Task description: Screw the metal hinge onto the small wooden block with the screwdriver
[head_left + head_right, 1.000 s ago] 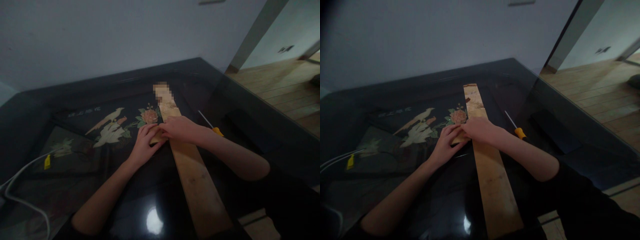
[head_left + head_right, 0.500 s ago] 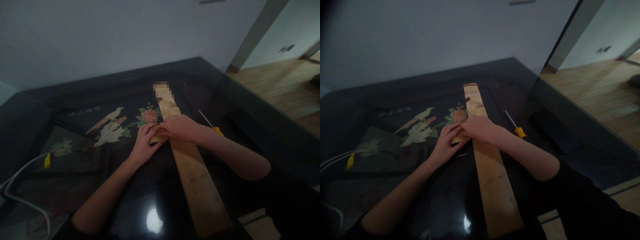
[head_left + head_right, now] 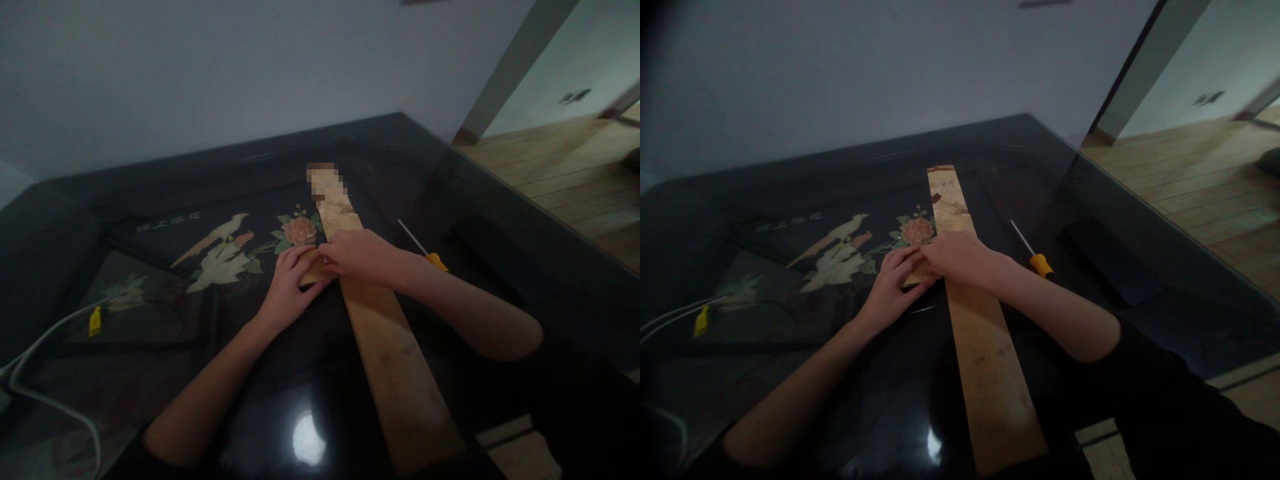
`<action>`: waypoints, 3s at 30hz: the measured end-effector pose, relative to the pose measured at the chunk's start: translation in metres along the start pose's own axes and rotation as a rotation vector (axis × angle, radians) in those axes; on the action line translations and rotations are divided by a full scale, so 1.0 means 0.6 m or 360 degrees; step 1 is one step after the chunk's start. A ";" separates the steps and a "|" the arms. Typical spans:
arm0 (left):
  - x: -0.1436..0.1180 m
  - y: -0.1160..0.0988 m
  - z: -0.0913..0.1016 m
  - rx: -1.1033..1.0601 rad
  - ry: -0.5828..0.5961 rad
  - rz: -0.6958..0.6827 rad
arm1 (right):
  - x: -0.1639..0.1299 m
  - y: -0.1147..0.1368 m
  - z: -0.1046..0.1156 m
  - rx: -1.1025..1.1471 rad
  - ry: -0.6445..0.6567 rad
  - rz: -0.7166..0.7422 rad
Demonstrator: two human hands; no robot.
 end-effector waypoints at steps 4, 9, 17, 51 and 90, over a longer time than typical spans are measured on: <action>0.000 0.000 0.000 0.0014 0.0011 0.0000 | -0.005 0.001 0.011 0.0085 -0.0003 0.0033; 0.001 -0.002 0.001 0.0007 0.0015 0.0009 | -0.001 -0.002 0.009 -0.0004 0.0023 -0.0048; 0.000 -0.001 0.002 0.0017 0.0001 0.0011 | -0.007 -0.001 0.013 0.0044 -0.0053 0.0033; 0.001 -0.001 0.002 0.0017 0.0024 0.0019 | -0.002 -0.005 -0.001 0.0021 0.0056 -0.0013; 0.002 -0.002 0.002 -0.0008 0.0015 0.0024 | -0.002 -0.001 0.001 -0.0046 0.0065 -0.0019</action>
Point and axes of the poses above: each hand's wrist, its own x-axis towards the middle knuckle, its own z-axis out of the back of the hand, y = z × x, the point moved 7 cm from there along x, towards the middle knuckle
